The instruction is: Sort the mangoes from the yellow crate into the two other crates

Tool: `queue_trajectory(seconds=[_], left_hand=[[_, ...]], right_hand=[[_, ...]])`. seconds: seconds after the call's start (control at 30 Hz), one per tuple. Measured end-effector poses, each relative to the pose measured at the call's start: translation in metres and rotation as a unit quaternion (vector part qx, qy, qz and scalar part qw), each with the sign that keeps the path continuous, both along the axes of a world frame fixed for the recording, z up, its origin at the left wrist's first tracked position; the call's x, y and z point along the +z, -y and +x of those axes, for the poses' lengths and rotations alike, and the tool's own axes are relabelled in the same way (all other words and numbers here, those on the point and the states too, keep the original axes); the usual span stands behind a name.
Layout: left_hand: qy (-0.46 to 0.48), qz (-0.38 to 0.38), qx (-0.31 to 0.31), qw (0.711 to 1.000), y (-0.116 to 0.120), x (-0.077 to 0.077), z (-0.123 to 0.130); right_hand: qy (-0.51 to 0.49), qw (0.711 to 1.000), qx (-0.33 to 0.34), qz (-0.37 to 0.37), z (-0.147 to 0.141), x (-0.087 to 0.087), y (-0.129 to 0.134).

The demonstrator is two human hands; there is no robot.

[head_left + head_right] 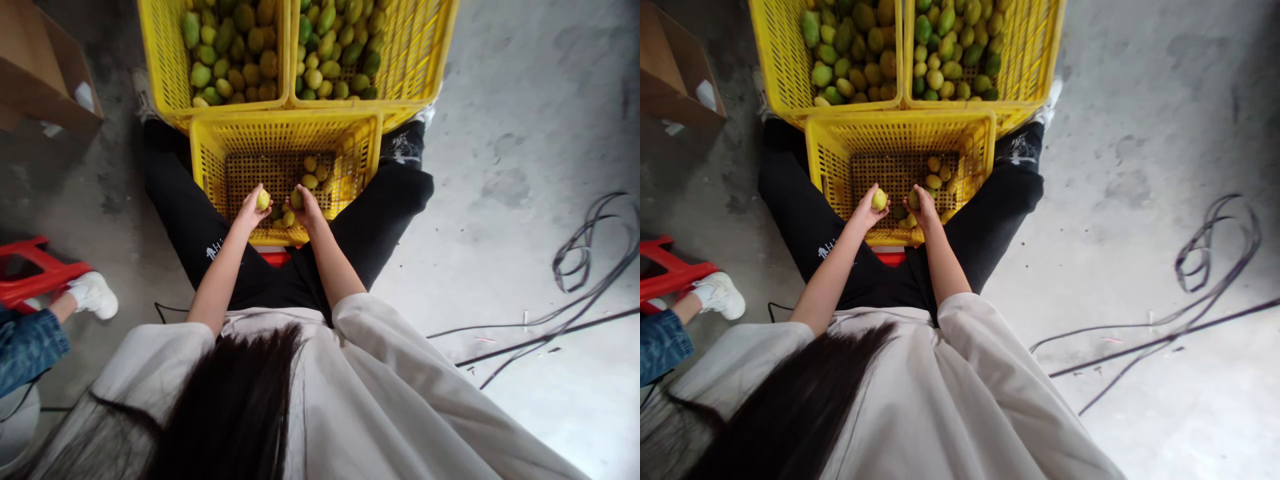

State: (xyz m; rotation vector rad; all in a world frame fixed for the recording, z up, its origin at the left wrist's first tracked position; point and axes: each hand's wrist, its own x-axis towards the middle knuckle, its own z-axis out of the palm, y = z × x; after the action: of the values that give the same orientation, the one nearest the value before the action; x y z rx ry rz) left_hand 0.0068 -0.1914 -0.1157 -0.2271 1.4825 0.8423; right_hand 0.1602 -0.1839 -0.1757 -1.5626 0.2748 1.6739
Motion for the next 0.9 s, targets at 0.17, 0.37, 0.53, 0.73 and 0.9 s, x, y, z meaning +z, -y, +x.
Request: queue_trajectory(seconds=[0.17,0.37,0.53,0.73,0.9], left_hand=[[0.003,0.0,-0.031,1.0,0.003,0.005,0.003],[0.004,-0.003,0.032,0.999,-0.001,0.0,0.004],[-0.016,0.001,0.058,0.998,-0.004,-0.006,0.0],[-0.035,0.019,0.031,0.999,-0.003,-0.009,-0.002],[-0.035,0.036,0.0,0.999,-0.001,-0.006,0.0]], right_hand=[[-0.029,0.999,0.033,0.007,0.007,-0.015,-0.002],[-0.076,0.997,0.004,0.021,0.007,-0.017,-0.002],[-0.061,0.996,-0.031,0.053,0.003,-0.006,-0.002],[-0.066,0.992,-0.086,0.056,0.0,-0.004,-0.007],[-0.057,0.99,-0.094,0.083,0.005,-0.013,-0.004]])
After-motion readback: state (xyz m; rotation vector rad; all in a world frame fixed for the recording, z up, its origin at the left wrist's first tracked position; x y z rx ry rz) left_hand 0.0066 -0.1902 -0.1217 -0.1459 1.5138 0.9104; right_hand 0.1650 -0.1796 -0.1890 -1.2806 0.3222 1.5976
